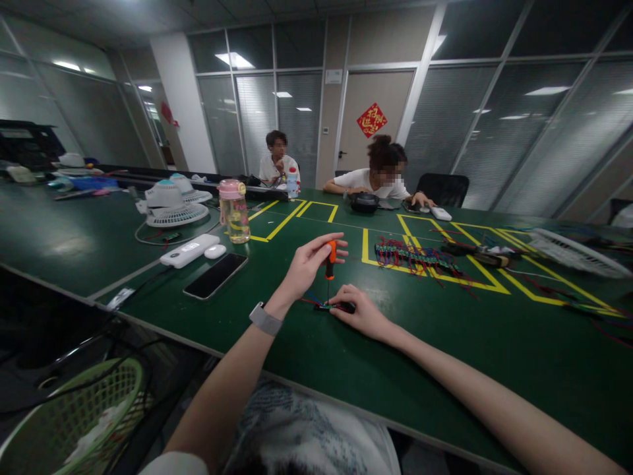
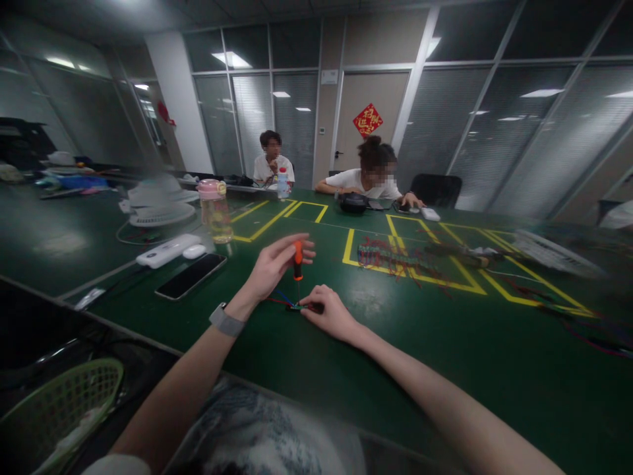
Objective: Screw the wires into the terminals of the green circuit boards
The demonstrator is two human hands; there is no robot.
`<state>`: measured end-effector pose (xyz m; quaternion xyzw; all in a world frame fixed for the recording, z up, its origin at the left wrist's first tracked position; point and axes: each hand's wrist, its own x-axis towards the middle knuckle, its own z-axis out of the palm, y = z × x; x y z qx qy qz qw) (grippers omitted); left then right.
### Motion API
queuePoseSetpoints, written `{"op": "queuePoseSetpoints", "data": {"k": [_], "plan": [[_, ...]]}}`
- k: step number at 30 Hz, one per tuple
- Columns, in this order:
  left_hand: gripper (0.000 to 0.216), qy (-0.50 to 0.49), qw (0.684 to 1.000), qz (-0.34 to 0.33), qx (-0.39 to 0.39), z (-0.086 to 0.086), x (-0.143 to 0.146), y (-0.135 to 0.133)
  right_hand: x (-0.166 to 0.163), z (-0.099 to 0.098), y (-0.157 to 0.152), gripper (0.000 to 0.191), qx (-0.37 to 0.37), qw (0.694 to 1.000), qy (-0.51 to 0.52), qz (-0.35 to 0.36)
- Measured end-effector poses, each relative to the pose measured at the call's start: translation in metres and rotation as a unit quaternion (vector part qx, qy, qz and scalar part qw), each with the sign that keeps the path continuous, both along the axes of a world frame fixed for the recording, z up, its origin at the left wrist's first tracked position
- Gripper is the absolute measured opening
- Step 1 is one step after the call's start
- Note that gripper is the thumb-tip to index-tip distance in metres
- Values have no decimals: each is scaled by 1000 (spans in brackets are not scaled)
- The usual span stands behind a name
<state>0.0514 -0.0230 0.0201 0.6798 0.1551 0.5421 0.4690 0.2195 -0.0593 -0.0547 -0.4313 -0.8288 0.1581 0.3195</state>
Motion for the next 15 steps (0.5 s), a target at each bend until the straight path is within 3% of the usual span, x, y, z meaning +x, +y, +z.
{"op": "queuePoseSetpoints", "data": {"k": [5, 9, 11, 15], "plan": [[26, 14, 995, 96, 24, 0, -1, 1, 0, 1, 0, 13, -2, 1000, -3, -2], [33, -4, 1000, 8, -4, 0, 1, 0, 0, 1, -1, 12, 0, 1000, -4, -3], [35, -13, 1000, 1, -23, 0, 1, 0, 0, 1, -1, 13, 1, 1000, -4, -2], [25, 6, 992, 129, 13, -1, -1, 4, 0, 0, -1, 13, 0, 1000, -5, -4]]}}
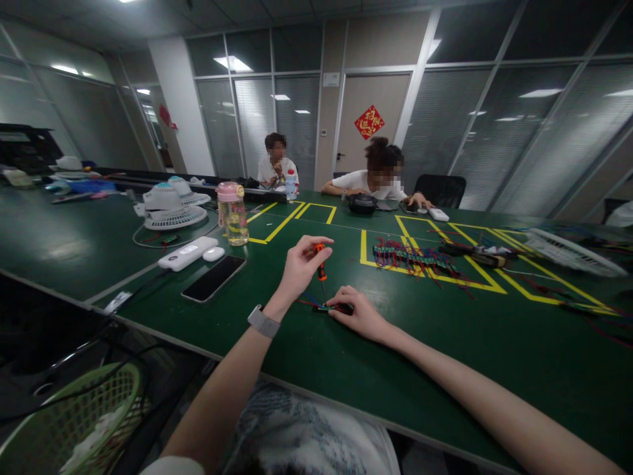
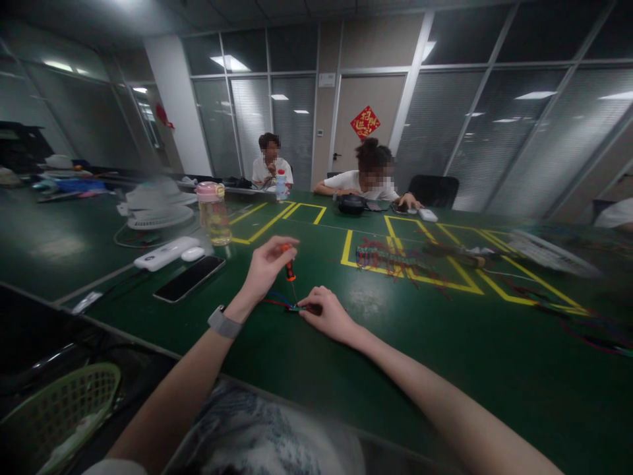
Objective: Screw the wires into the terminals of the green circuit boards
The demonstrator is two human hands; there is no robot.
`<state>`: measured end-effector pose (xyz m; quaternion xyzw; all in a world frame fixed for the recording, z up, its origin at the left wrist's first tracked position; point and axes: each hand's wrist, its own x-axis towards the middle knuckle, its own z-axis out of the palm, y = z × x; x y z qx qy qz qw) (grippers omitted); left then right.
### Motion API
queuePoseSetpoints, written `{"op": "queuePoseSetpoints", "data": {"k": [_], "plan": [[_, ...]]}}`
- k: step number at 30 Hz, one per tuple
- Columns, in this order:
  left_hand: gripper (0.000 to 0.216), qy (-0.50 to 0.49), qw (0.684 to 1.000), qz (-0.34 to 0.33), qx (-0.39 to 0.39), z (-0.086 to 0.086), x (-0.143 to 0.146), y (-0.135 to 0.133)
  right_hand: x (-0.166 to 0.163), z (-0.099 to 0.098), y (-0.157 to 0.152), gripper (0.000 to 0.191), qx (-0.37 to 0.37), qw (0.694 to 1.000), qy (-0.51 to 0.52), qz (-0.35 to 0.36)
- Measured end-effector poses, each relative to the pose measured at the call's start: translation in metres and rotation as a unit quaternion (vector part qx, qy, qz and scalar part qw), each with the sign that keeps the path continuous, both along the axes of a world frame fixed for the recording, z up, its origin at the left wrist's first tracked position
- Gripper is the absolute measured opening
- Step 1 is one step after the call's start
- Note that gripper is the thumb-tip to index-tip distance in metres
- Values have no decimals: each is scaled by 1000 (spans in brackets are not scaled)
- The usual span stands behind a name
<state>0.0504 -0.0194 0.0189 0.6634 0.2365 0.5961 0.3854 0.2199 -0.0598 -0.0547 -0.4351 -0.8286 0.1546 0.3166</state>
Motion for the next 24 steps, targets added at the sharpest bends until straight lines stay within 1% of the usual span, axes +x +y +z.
{"op": "queuePoseSetpoints", "data": {"k": [1, 2, 5, 6, 7, 8, 11, 12, 13, 14, 17, 18, 20, 22, 23, 24], "plan": [[23, 0, 1000, 4, 7, 0, -1, 1, 0, 0, 0, 13, 0, 1000, -1, 0], [23, -5, 1000, -16, 6, 0, -1, 1, 0, 0, 0, 13, 0, 1000, -1, 0], [32, -31, 990, -133, -33, -1, 0, 1, 0, 0, 0, 13, 3, 1000, -2, 3], [34, -34, 987, -153, -43, -1, 1, 0, 0, 0, 0, 13, 4, 1000, -3, 3], [36, -30, 986, -155, -46, -1, 1, -1, -1, 0, 0, 13, 3, 1000, -3, 3], [36, -23, 989, -138, -41, -1, 1, -2, -1, 0, 0, 13, 3, 1000, -3, 1], [30, 11, 998, -61, 2, -1, 1, -3, -1, 1, 0, 13, -1, 1000, -3, -1], [27, 23, 999, -46, 15, 0, 1, -3, -2, 1, 0, 13, -3, 1000, -2, 0], [25, 26, 998, -45, 23, 0, 1, -2, -2, 2, -1, 13, -4, 1000, -2, 1], [25, 21, 998, -59, 22, 0, 1, -2, -2, 2, -1, 13, -5, 1000, -2, 3], [32, -13, 991, -132, -19, 1, 1, -3, -1, 3, -2, 13, -8, 1000, -1, 3], [33, -19, 990, -138, -30, 1, 1, -3, -1, 3, -2, 13, -9, 1000, 0, 3], [31, -13, 994, -106, -30, 2, 1, -4, -1, 3, -1, 13, -11, 1000, -1, 1], [27, 6, 998, -61, -7, 3, 1, -5, -1, 2, -1, 13, -10, 1000, -3, 1], [25, 16, 999, -52, 3, 3, 1, -5, -1, 2, -1, 13, -8, 1000, -3, 1], [24, 20, 998, -56, 9, 3, 1, -5, -1, 1, -1, 13, -7, 1000, -3, 0]]}}
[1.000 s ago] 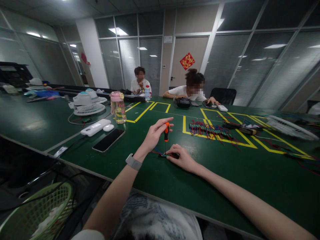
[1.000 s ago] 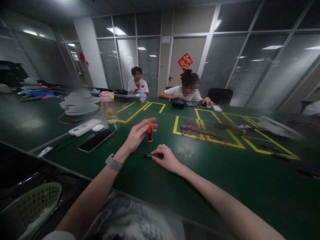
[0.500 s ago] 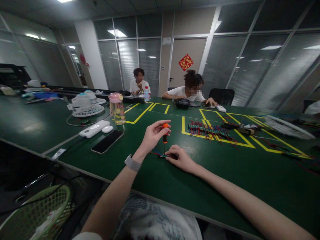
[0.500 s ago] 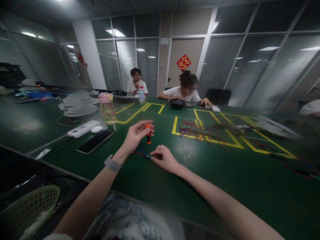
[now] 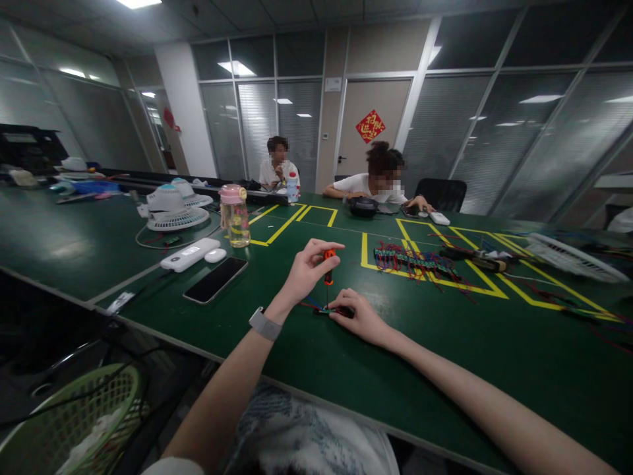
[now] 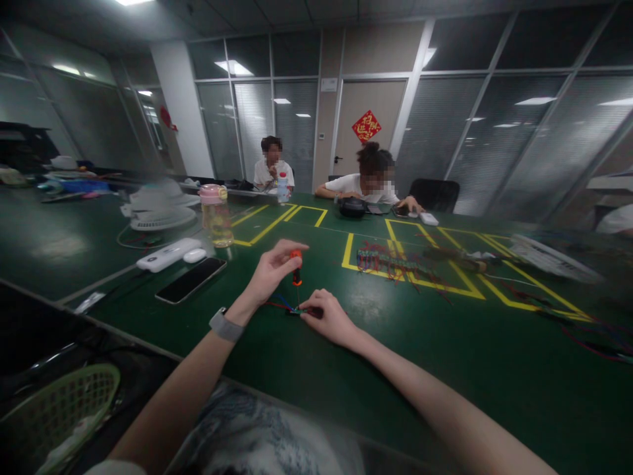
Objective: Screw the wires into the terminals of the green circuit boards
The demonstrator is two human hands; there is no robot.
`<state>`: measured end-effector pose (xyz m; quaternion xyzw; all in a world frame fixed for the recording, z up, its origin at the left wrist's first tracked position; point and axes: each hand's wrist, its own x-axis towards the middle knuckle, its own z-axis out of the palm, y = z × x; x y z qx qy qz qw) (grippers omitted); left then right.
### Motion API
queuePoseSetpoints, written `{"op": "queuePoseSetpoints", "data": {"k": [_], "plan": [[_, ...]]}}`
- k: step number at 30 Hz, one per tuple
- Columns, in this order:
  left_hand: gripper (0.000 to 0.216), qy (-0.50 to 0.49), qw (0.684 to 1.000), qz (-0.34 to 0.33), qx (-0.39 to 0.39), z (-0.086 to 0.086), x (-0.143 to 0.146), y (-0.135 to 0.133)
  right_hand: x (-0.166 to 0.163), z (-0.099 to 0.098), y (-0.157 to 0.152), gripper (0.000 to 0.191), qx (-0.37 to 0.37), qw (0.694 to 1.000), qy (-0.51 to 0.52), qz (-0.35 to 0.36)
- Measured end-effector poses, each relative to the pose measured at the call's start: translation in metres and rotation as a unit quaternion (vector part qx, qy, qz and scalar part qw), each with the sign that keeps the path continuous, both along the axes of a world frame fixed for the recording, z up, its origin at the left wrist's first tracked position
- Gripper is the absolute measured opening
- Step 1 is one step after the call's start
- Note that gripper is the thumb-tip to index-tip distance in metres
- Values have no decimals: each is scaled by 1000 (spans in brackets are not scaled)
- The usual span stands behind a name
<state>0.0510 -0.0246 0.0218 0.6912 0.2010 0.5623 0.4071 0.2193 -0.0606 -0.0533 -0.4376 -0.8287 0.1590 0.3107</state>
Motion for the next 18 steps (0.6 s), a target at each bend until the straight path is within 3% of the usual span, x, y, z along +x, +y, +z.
{"op": "queuePoseSetpoints", "data": {"k": [5, 11, 16, 18], "plan": [[33, -40, 993, -99, -46, -1, 1, -1, 0, 1, -1, 13, 1, 1000, 1, 3], [22, -2, 1000, 19, 8, 1, 0, -1, 0, 0, 0, 13, 3, 1000, -1, -2], [32, -24, 997, -70, -34, 0, 1, 0, 0, -3, 2, 13, 14, 1000, 3, 0], [32, -30, 996, -64, -49, -1, 1, 0, 0, -3, 2, 13, 12, 1000, 3, -1]]}}
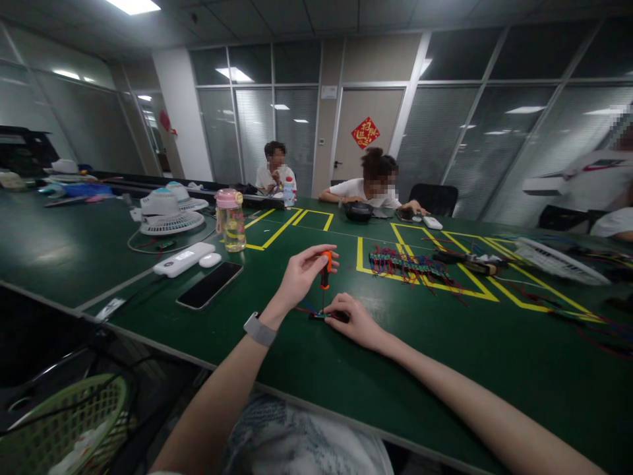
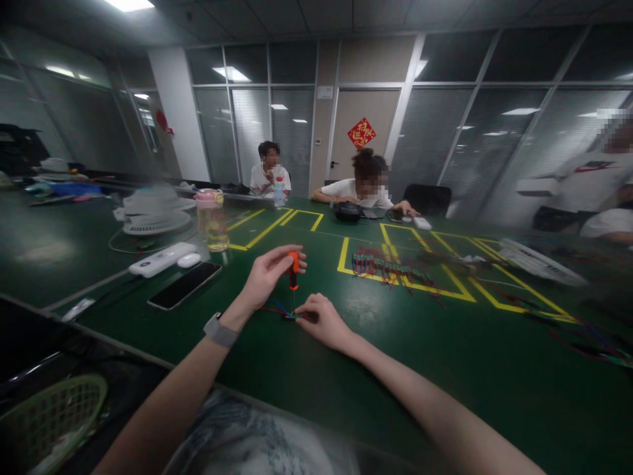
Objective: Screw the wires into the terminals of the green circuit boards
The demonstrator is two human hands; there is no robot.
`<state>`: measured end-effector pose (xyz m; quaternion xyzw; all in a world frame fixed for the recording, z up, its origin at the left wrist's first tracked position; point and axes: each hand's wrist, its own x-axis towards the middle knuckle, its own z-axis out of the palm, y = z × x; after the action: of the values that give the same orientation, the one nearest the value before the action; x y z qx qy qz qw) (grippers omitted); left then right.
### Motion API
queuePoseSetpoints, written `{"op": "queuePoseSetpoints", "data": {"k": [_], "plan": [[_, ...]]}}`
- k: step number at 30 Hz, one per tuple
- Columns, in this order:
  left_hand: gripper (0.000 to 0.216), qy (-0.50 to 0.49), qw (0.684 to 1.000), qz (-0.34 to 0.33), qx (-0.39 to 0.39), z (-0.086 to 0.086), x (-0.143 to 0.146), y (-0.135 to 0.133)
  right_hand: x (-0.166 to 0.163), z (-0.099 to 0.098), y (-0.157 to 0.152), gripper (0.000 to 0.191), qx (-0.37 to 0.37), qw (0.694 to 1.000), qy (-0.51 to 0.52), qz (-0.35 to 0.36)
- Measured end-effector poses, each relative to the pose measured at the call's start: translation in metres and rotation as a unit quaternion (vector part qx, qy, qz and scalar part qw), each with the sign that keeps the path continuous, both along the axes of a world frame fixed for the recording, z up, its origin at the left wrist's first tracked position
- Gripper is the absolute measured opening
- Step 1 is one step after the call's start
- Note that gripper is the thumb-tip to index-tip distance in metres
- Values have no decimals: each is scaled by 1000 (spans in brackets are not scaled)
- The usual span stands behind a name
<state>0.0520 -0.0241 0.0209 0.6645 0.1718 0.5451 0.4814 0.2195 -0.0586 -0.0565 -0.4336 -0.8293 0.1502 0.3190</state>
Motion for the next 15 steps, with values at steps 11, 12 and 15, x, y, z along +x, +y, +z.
{"op": "queuePoseSetpoints", "data": {"k": [11, 12, 15], "plan": [[32, -18, 1000, -16, -15, -2, -1, 2, -1, 2, -1, 12, 1, 1000, -1, -1], [29, -13, 1000, 11, -4, -2, -1, 2, -1, 2, -1, 12, 0, 1000, -1, -2], [20, 18, 997, 67, 36, -1, -2, 2, -1, 3, -2, 13, -2, 1000, -2, -4]]}}
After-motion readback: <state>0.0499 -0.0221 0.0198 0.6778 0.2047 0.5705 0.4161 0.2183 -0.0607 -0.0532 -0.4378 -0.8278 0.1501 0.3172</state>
